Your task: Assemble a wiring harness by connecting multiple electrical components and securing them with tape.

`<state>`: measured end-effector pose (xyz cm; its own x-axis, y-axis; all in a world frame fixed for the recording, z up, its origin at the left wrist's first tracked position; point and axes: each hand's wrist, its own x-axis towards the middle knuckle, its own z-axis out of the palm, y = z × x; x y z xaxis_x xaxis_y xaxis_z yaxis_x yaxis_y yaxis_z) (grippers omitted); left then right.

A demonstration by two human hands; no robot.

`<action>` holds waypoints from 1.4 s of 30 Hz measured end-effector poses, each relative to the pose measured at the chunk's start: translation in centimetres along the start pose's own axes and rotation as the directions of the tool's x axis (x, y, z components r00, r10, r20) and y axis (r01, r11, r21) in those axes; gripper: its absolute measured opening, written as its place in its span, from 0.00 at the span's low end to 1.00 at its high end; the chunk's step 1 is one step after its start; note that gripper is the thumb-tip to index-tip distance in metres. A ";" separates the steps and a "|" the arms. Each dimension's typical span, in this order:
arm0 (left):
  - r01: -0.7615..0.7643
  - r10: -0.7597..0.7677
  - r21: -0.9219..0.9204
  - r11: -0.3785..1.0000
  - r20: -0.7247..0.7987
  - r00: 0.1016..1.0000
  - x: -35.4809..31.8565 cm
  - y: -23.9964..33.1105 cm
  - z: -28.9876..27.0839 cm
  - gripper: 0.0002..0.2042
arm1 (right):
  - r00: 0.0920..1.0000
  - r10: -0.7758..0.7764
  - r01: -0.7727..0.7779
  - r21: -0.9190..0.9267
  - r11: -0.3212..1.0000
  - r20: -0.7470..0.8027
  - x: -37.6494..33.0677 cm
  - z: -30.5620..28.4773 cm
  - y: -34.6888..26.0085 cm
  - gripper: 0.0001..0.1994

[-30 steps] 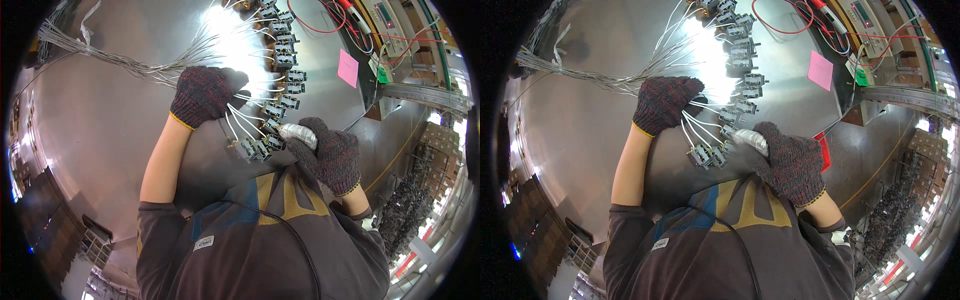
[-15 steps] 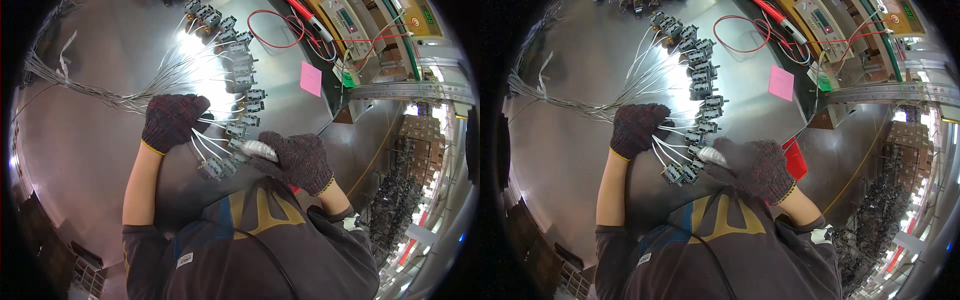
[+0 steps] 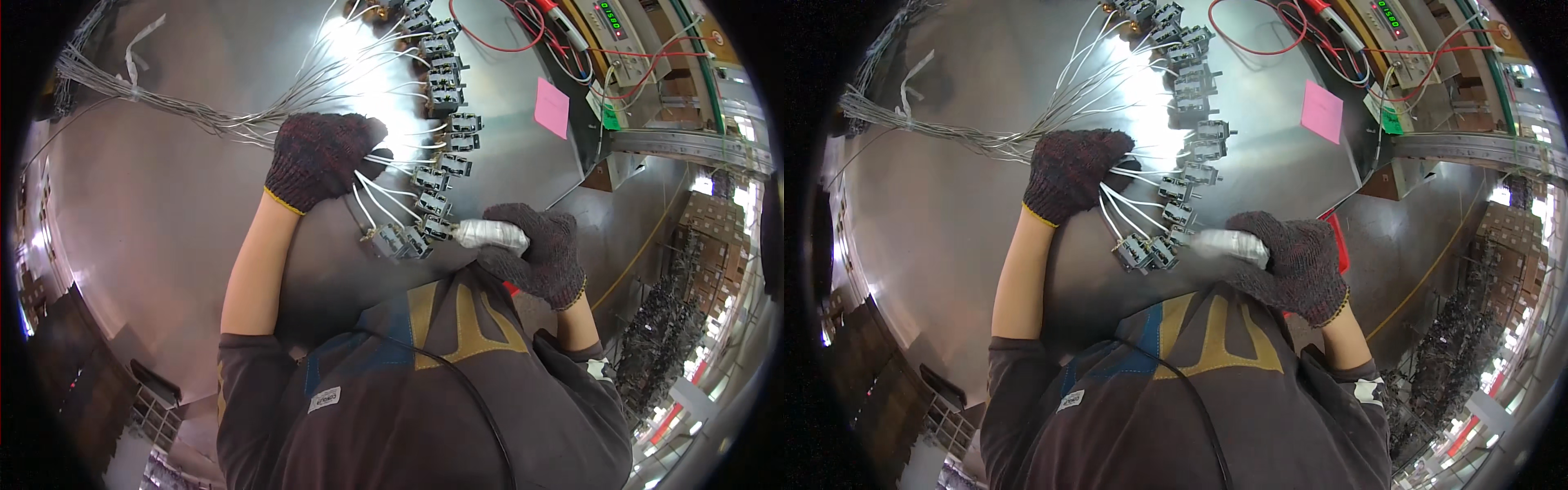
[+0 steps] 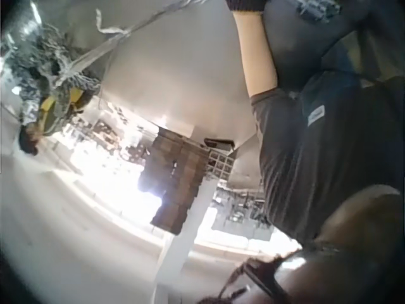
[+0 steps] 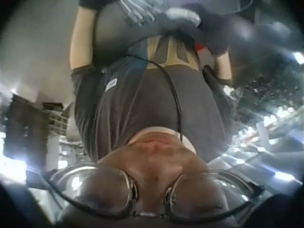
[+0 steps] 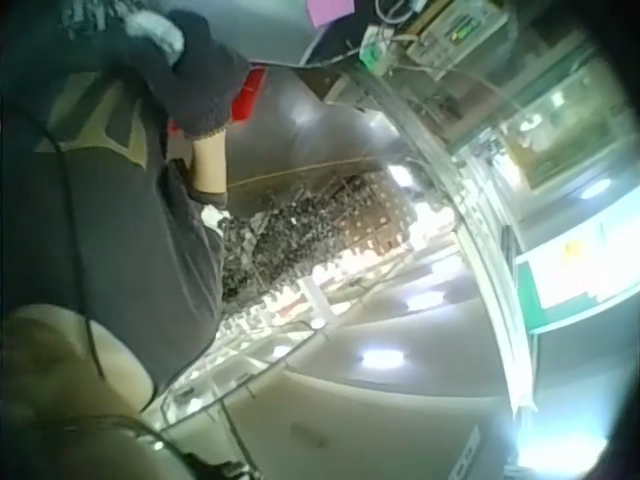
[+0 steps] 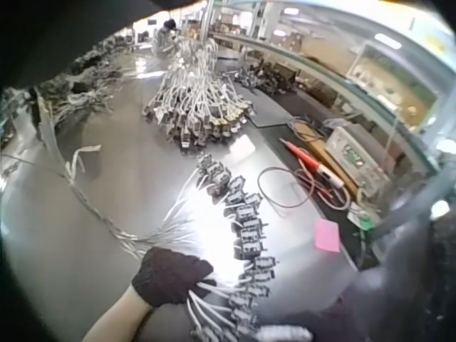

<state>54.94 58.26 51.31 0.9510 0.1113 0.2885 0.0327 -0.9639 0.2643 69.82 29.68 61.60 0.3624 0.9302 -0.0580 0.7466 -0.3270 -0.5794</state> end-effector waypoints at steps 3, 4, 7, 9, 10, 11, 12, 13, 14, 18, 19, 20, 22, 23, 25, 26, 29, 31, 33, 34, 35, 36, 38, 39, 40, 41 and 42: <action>-0.015 0.016 0.006 1.000 -0.051 0.999 -0.4 -0.2 0.5 0.13 | 0.991 -0.010 0.011 -0.004 1.000 0.130 -0.7 0.2 0.3 0.24; -0.015 0.016 0.006 1.000 -0.054 0.998 -0.5 -0.2 0.4 0.13 | 0.991 0.029 -0.020 -0.066 0.998 0.131 -0.5 0.2 -0.2 0.22; -0.019 0.021 0.040 0.999 -0.038 0.999 -0.8 -0.5 0.6 0.13 | 0.988 0.071 -0.048 -0.164 0.985 0.138 0.2 0.4 -1.2 0.20; -0.014 0.015 0.043 0.999 -0.004 1.000 -0.6 -0.3 0.5 0.14 | 0.988 0.074 -0.045 -0.199 0.979 0.139 0.2 0.4 -1.3 0.20; -0.012 0.011 0.049 0.999 0.030 0.999 -0.3 -0.2 0.3 0.14 | 0.990 0.037 -0.002 -0.250 0.968 0.134 0.2 0.3 -1.3 0.20; -0.017 0.015 0.052 0.999 0.030 0.999 -0.2 -0.1 0.2 0.14 | 0.991 0.000 0.040 -0.301 0.953 0.130 0.1 0.2 -1.2 0.21; -0.025 0.025 0.049 0.999 0.002 1.000 -0.3 -0.3 0.3 0.14 | 0.991 -0.001 0.040 -0.301 0.953 0.131 0.2 0.2 -1.1 0.21; -0.033 0.034 0.046 0.998 -0.026 0.999 -0.4 -0.4 0.4 0.15 | 0.992 -0.031 0.068 -0.299 0.952 0.126 0.3 0.3 -0.9 0.21; -0.034 0.035 0.047 0.998 -0.026 0.999 -0.4 -0.5 0.4 0.15 | 0.991 -0.062 0.096 -0.297 0.950 0.120 0.4 0.4 -0.8 0.22; 0.032 -0.037 0.063 0.998 0.082 0.996 -0.4 0.0 -0.3 0.15 | 0.986 -0.120 0.150 -0.317 0.936 0.113 0.6 0.5 -0.8 0.22; 0.092 -0.105 0.078 0.993 0.174 0.979 -0.4 0.2 -0.6 0.17 | 0.986 -0.112 0.146 -0.312 0.939 0.123 0.6 0.4 -0.8 0.22; 0.094 -0.107 0.084 0.992 0.175 0.979 -0.3 0.3 -0.6 0.17 | 0.986 -0.105 0.142 -0.305 0.942 0.132 0.6 0.3 -0.8 0.23; 0.125 -0.136 0.064 0.990 0.215 0.967 -0.4 0.4 -0.6 0.17 | 0.979 -0.129 0.173 -0.314 0.933 0.156 0.8 0.0 -0.5 0.23; 0.125 -0.139 0.074 0.989 0.218 0.966 -0.7 0.3 -0.3 0.17 | 0.973 -0.145 0.199 -0.328 0.923 0.181 0.8 -0.1 -0.3 0.24; 0.118 -0.122 0.050 0.992 0.103 0.987 -1.9 0.2 0.3 0.16 | 0.963 -0.164 0.226 -0.317 0.921 0.212 0.7 0.1 0.4 0.25; 0.108 -0.110 0.036 0.994 0.077 0.991 -2.1 0.4 0.3 0.16 | 0.951 -0.179 0.254 -0.312 0.915 0.251 0.6 0.3 0.7 0.27; 0.075 -0.076 -0.025 0.997 -0.040 0.996 -1.9 1.1 0.2 0.14 | 0.931 -0.255 0.342 -0.379 0.860 0.262 1.3 -0.7 1.3 0.26; 0.126 -0.126 -0.013 0.992 -0.018 0.992 -2.0 2.2 0.1 0.13 | 0.946 -0.217 0.298 -0.377 0.877 0.242 1.6 -1.3 1.5 0.25; 0.208 -0.210 0.085 0.974 0.006 0.978 -2.6 3.1 0.1 0.11 | 0.959 -0.180 0.253 -0.377 0.891 0.220 0.7 -1.3 1.1 0.24; 0.195 -0.196 0.091 0.977 0.006 0.981 -2.9 3.4 -0.3 0.11 | 0.982 -0.140 0.174 -0.326 0.929 0.126 -0.1 -1.0 0.7 0.23; 0.233 -0.233 0.076 0.970 -0.001 0.972 -3.2 3.8 -0.7 0.12 | 0.995 -0.094 0.099 -0.266 0.959 0.033 -0.9 -0.6 0.2 0.22; 0.273 -0.273 0.061 0.960 -0.012 0.962 -3.5 4.3 -1.0 0.13 | 0.995 -0.094 0.096 -0.270 0.958 0.021 -1.9 -0.2 -0.5 0.22; 0.268 -0.267 0.062 0.961 -0.029 0.963 -4.0 4.5 -1.2 0.14 | 0.978 0.207 -0.203 0.134 0.970 -0.016 -3.7 0.9 -1.9 0.18; 0.273 -0.271 0.060 0.960 -0.029 0.962 -4.2 4.8 -1.6 0.15 | 0.986 0.157 -0.148 0.127 0.981 -0.060 -4.8 1.5 -2.4 0.15; 0.267 -0.267 0.039 0.963 -0.018 0.964 -4.0 5.1 -2.2 0.16 | 0.985 0.154 -0.144 0.122 0.982 -0.073 -5.4 2.2 -2.8 0.15; 0.260 -0.259 0.042 0.965 -0.028 0.966 -3.9 5.3 -2.5 0.16 | 0.970 0.230 -0.218 0.135 0.967 -0.079 -5.8 2.8 -3.2 0.16; 0.260 -0.260 0.046 0.964 -0.009 0.966 -4.0 5.3 -2.9 0.17 | 0.951 0.298 -0.284 0.151 0.947 -0.082 -5.9 3.5 -3.4 0.17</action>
<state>50.47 53.36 54.22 0.9070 0.3603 0.2181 0.2930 -0.9117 0.2880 63.19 25.90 61.09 0.6128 0.7736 -0.1613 0.5197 -0.5482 -0.6553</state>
